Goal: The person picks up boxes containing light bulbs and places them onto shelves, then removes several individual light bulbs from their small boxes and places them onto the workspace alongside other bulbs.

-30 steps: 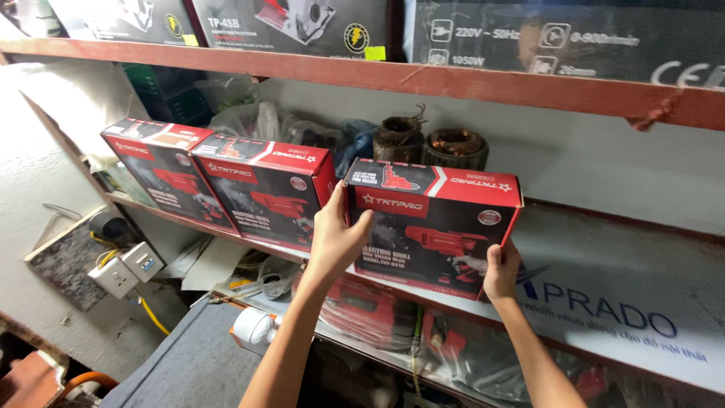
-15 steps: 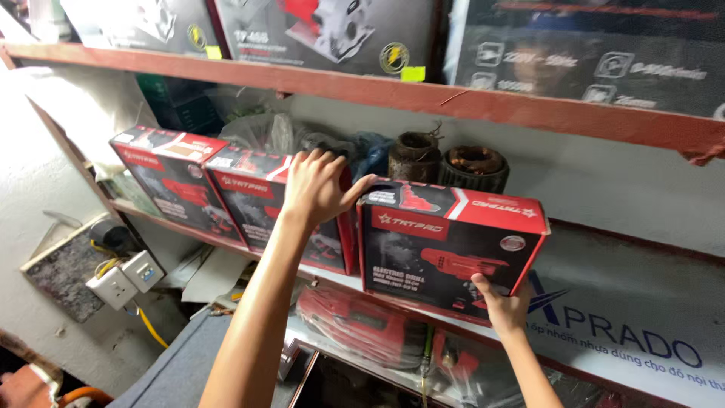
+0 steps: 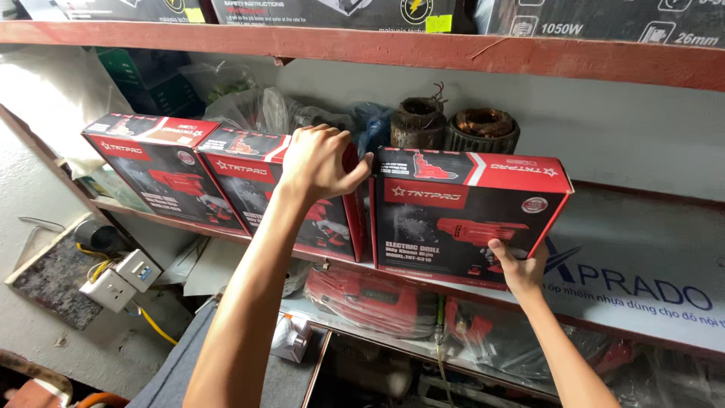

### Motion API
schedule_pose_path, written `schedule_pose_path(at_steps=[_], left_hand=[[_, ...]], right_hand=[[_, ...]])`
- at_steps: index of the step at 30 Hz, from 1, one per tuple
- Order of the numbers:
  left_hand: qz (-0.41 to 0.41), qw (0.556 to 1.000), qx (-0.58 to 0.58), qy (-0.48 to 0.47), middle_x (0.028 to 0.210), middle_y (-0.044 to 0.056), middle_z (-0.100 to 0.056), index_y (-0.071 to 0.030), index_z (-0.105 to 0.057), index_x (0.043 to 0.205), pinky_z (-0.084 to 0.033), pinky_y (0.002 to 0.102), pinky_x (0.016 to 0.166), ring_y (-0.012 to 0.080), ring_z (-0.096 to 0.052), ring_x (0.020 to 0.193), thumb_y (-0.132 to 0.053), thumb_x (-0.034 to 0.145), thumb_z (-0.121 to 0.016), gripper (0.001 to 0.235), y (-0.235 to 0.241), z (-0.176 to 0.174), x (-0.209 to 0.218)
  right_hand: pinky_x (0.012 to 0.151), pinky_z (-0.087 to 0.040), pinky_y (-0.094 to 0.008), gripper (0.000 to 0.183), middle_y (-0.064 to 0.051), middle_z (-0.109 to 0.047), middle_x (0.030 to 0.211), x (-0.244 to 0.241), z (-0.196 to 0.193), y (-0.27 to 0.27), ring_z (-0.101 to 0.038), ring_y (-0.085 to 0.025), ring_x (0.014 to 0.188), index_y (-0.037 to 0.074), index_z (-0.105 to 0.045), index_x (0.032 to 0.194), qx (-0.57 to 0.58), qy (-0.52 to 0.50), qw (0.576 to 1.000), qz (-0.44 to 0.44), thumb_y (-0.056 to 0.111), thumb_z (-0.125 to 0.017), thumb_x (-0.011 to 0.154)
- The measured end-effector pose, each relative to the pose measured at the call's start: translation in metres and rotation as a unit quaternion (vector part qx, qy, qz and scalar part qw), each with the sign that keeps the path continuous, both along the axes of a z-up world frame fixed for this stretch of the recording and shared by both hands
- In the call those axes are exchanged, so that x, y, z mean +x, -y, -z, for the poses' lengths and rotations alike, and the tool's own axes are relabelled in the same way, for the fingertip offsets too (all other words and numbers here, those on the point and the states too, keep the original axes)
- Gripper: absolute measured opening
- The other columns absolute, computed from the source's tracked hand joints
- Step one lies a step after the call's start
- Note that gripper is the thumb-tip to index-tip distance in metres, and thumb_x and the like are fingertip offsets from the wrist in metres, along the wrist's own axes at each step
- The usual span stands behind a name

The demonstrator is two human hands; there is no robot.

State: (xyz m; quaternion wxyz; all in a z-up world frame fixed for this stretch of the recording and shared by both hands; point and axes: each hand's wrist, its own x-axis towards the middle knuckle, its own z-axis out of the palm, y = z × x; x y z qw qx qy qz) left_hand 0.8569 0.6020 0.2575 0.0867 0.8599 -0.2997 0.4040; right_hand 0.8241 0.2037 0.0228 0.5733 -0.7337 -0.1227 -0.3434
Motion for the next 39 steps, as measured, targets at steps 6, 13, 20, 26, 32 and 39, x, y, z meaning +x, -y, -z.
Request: schedule_pose_path(at_steps=[6, 13, 20, 26, 32, 39], left_hand=[[0.024, 1.0, -0.008, -0.011, 0.068, 0.019, -0.064, -0.003, -0.061, 0.066, -0.052, 0.051, 0.073, 0.0393, -0.065, 0.073, -0.046, 0.086, -0.066, 0.048, -0.005, -0.002, -0.006], [0.031, 0.998, -0.052, -0.006, 0.068, 0.018, -0.063, -0.003, -0.062, 0.066, -0.05, 0.05, 0.072, 0.0387, -0.063, 0.072, -0.046, 0.092, -0.062, 0.05, -0.001, -0.001, -0.01], [0.031, 0.996, -0.077, -0.011, 0.066, 0.017, -0.062, -0.003, -0.061, 0.063, -0.05, 0.049, 0.072, 0.0379, -0.063, 0.07, -0.049, 0.094, -0.061, 0.055, 0.001, -0.003, -0.008], [0.019, 0.996, -0.09, -0.007, 0.066, 0.016, -0.063, -0.004, -0.061, 0.061, -0.05, 0.049, 0.07, 0.0367, -0.063, 0.07, -0.05, 0.092, -0.062, 0.055, 0.003, -0.001, -0.003], [0.016, 0.994, -0.105, 0.008, 0.071, 0.014, -0.066, -0.004, -0.069, 0.071, -0.051, 0.046, 0.071, 0.0339, -0.064, 0.074, -0.048, 0.094, -0.061, 0.05, 0.003, 0.006, -0.008], [0.034, 0.995, -0.097, -0.014, 0.076, 0.013, -0.068, -0.005, -0.074, 0.081, -0.051, 0.044, 0.075, 0.0321, -0.065, 0.079, -0.045, 0.096, -0.062, 0.045, 0.005, -0.003, -0.017]], right_hand=[[0.073, -0.052, -0.028, 0.041, 0.0, -0.071, 0.089, 0.001, -0.009, -0.024, -0.066, -0.013, 0.078, 0.003, -0.069, 0.098, -0.025, -0.008, 1.0, 0.014, 0.041, -0.084, 0.088], [0.076, -0.056, -0.032, 0.061, -0.005, -0.068, 0.103, 0.005, -0.006, -0.038, -0.067, -0.015, 0.087, 0.0, -0.06, 0.116, 0.017, 0.025, 0.999, -0.016, 0.043, -0.087, 0.082], [0.07, -0.051, -0.032, 0.052, -0.005, -0.063, 0.08, 0.013, 0.005, -0.029, -0.06, -0.017, 0.075, 0.002, -0.06, 0.101, -0.034, 0.013, 0.998, 0.061, 0.042, -0.088, 0.083], [0.067, -0.054, -0.029, 0.048, -0.003, -0.07, 0.083, 0.006, 0.01, -0.029, -0.067, -0.015, 0.072, 0.004, -0.067, 0.092, -0.03, 0.004, 0.999, 0.04, 0.047, -0.084, 0.082], [0.071, -0.056, -0.029, 0.048, -0.005, -0.075, 0.088, 0.0, 0.005, -0.031, -0.072, -0.015, 0.077, 0.001, -0.07, 0.097, -0.033, -0.008, 0.999, 0.015, 0.045, -0.084, 0.083], [0.068, -0.056, -0.032, 0.041, -0.004, -0.076, 0.081, -0.019, -0.018, -0.029, -0.072, -0.016, 0.073, 0.0, -0.074, 0.09, -0.133, -0.047, 0.988, 0.056, 0.036, -0.088, 0.076]])
